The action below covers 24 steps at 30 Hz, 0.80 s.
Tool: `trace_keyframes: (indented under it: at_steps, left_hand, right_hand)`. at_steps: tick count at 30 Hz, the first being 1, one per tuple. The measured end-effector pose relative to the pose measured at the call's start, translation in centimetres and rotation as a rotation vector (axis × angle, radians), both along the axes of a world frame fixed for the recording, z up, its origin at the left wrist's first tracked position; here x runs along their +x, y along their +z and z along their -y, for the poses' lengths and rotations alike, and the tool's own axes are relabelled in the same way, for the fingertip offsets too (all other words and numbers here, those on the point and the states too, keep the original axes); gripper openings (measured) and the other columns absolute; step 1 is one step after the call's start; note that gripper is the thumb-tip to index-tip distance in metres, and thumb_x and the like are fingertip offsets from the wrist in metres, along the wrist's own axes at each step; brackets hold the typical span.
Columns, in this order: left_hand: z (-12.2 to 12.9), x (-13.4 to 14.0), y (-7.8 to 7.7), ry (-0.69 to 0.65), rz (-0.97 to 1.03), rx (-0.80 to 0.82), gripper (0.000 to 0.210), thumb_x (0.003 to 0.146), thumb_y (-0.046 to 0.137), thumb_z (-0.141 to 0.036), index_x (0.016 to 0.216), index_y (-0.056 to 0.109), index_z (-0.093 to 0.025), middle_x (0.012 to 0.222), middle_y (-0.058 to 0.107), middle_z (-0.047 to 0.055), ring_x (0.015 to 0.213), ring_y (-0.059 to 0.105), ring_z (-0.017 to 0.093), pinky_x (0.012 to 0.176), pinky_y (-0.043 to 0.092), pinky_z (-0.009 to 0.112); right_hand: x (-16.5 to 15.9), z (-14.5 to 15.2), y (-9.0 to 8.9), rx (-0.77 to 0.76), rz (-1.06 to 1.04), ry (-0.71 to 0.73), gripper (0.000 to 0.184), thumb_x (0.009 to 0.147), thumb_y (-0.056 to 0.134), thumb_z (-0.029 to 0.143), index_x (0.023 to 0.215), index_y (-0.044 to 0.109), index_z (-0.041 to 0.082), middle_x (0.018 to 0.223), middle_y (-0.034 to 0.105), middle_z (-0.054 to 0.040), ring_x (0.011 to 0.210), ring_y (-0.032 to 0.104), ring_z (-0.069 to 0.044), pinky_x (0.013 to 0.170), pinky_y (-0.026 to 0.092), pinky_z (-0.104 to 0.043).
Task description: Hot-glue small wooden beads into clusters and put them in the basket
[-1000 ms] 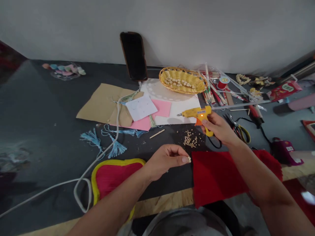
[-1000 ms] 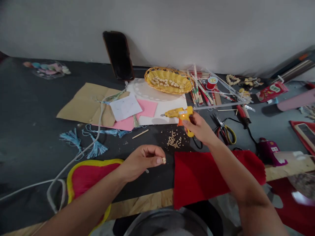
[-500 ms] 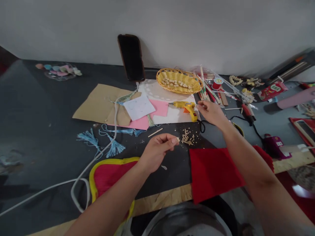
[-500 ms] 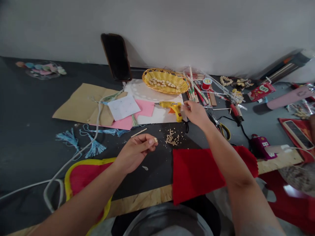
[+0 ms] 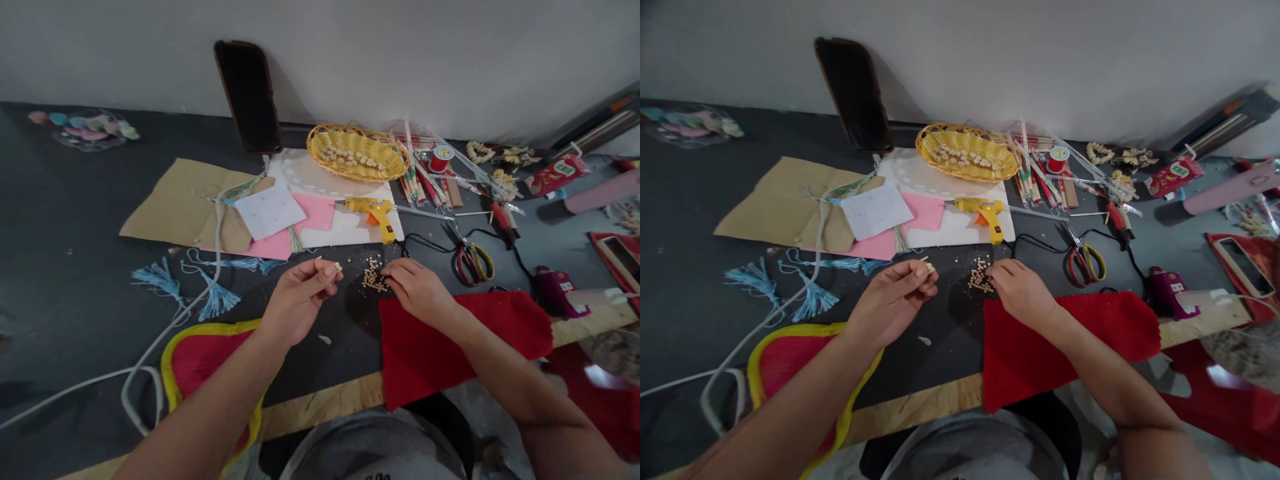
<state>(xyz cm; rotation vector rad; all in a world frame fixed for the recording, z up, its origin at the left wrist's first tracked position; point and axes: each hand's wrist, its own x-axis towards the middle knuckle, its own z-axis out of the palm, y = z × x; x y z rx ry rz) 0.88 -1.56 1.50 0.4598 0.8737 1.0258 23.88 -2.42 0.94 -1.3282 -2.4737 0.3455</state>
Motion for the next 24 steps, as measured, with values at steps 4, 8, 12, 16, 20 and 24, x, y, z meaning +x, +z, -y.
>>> trace_keyframes:
  at_steps: [4,8,12,16,20,24]
  left_hand:
    - [-0.1,0.0,-0.2,0.010,-0.014,-0.003,0.020,0.060,0.084,-0.026,0.064,0.068,-0.014,0.067,0.063,0.001,0.059,0.049,0.007,0.057,0.040,0.019]
    - [0.0,0.0,0.0,0.006,-0.011,-0.007,0.021,0.057,0.085,-0.026,0.062,0.068,-0.014,0.066,0.061,0.000,0.061,0.049,0.008,0.057,0.040,0.019]
    - [-0.1,0.0,0.2,0.003,-0.008,-0.008,0.022,0.057,0.085,-0.026,0.062,0.068,-0.014,0.066,0.060,0.000,0.063,0.050,0.008,0.057,0.040,0.019]
    - [-0.1,0.1,0.2,-0.004,-0.016,-0.009,0.022,0.057,0.086,-0.026,0.062,0.068,-0.014,0.065,0.060,0.000,0.063,0.050,0.008,0.056,0.039,0.018]
    - [-0.1,0.1,0.0,-0.019,-0.038,-0.002,0.021,0.058,0.085,-0.028,0.064,0.070,-0.014,0.063,0.060,0.000,0.061,0.050,0.008,0.057,0.040,0.018]
    - [-0.1,0.1,-0.1,-0.017,-0.034,0.006,0.021,0.058,0.085,-0.027,0.064,0.069,-0.014,0.064,0.061,0.000,0.060,0.050,0.008,0.057,0.040,0.018]
  right_hand:
    - [-0.1,-0.7,-0.4,0.044,0.062,0.026,0.018,0.089,0.046,0.007,0.096,0.061,0.014,0.095,0.065,-0.0115,0.092,0.060,-0.024,0.084,0.053,-0.039]
    - [-0.8,-0.7,-0.5,0.019,0.165,0.059,0.024,0.086,0.046,0.001,0.099,0.062,0.013,0.094,0.062,-0.0110,0.090,0.056,-0.023,0.084,0.051,-0.037]
    - [-0.9,-0.6,-0.4,0.001,0.202,0.061,0.024,0.083,0.046,-0.001,0.092,0.062,0.013,0.093,0.060,-0.0100,0.089,0.053,-0.023,0.085,0.049,-0.036]
    - [-0.9,-0.8,-0.1,0.001,0.166,0.050,0.019,0.088,0.045,0.004,0.090,0.062,0.013,0.093,0.061,-0.0107,0.089,0.055,-0.023,0.084,0.049,-0.035]
    - [-1.5,-1.2,0.0,-0.017,0.194,0.057,0.014,0.093,0.047,0.015,0.089,0.061,0.015,0.091,0.061,-0.0088,0.089,0.056,-0.021,0.083,0.048,-0.032]
    - [-2.2,-1.8,0.3,-0.041,0.302,0.036,0.014,0.093,0.048,0.016,0.088,0.062,0.016,0.091,0.062,-0.0077,0.087,0.057,-0.020,0.077,0.047,-0.030]
